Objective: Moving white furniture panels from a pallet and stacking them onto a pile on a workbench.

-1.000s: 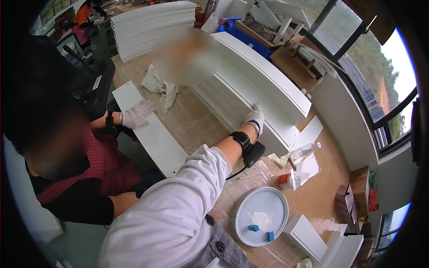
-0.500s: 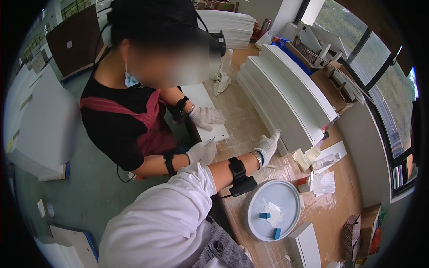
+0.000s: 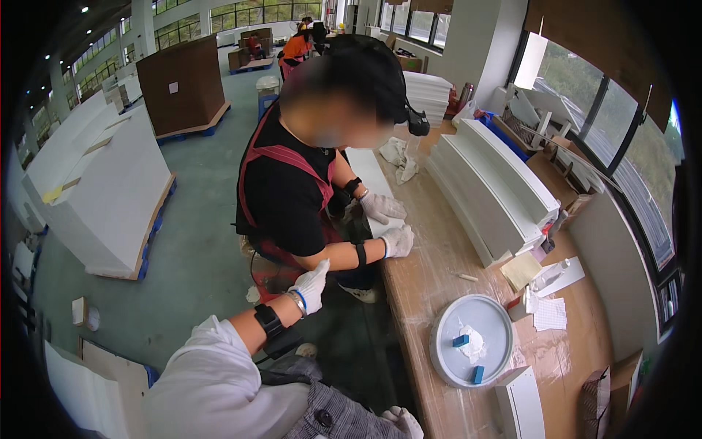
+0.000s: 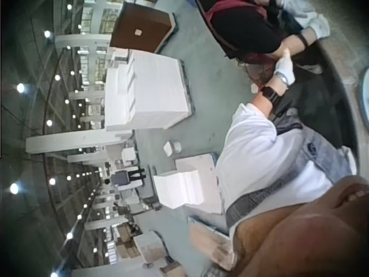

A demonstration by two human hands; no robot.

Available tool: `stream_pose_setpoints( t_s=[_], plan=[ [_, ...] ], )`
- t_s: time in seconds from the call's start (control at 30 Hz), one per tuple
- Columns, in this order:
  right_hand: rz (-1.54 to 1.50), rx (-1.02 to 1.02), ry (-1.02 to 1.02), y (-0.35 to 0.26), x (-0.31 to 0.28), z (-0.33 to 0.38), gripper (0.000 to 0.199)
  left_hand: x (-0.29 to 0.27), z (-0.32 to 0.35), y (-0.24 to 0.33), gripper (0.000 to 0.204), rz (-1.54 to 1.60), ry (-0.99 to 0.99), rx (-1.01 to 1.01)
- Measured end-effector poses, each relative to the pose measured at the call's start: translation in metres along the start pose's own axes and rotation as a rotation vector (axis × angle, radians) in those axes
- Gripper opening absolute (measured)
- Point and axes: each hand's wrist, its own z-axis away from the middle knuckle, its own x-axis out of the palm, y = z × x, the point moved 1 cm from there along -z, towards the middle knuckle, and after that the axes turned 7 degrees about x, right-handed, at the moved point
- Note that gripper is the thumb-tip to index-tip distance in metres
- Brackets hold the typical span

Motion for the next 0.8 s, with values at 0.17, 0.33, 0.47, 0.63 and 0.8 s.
stream_pose_setpoints(
  t_s=[0.17,0.33,0.47,0.63,0.8],
  plan=[
    [0.176,0.136,-0.079,0.012,0.032,-0.018,0.023,-0.091,0.040,-0.016,0.092,0.141,0.166,-0.070],
    [0.512,0.233,-0.034,0.041,0.098,-0.063,0.025,-0.203,0.063,-0.053,0.059,0.367,0.395,-0.098],
    [0.668,0.355,-0.194,0.097,0.177,-0.096,0.029,-0.332,0.111,-0.094,0.079,0.531,0.546,-0.173],
    [1.090,0.357,-0.272,0.196,0.260,-0.149,0.045,-0.483,0.189,-0.156,0.085,0.516,0.891,-0.199],
    [1.372,0.633,-0.256,0.305,0.345,-0.214,0.048,-0.585,0.275,-0.248,0.087,0.578,1.084,-0.154]
  ],
)
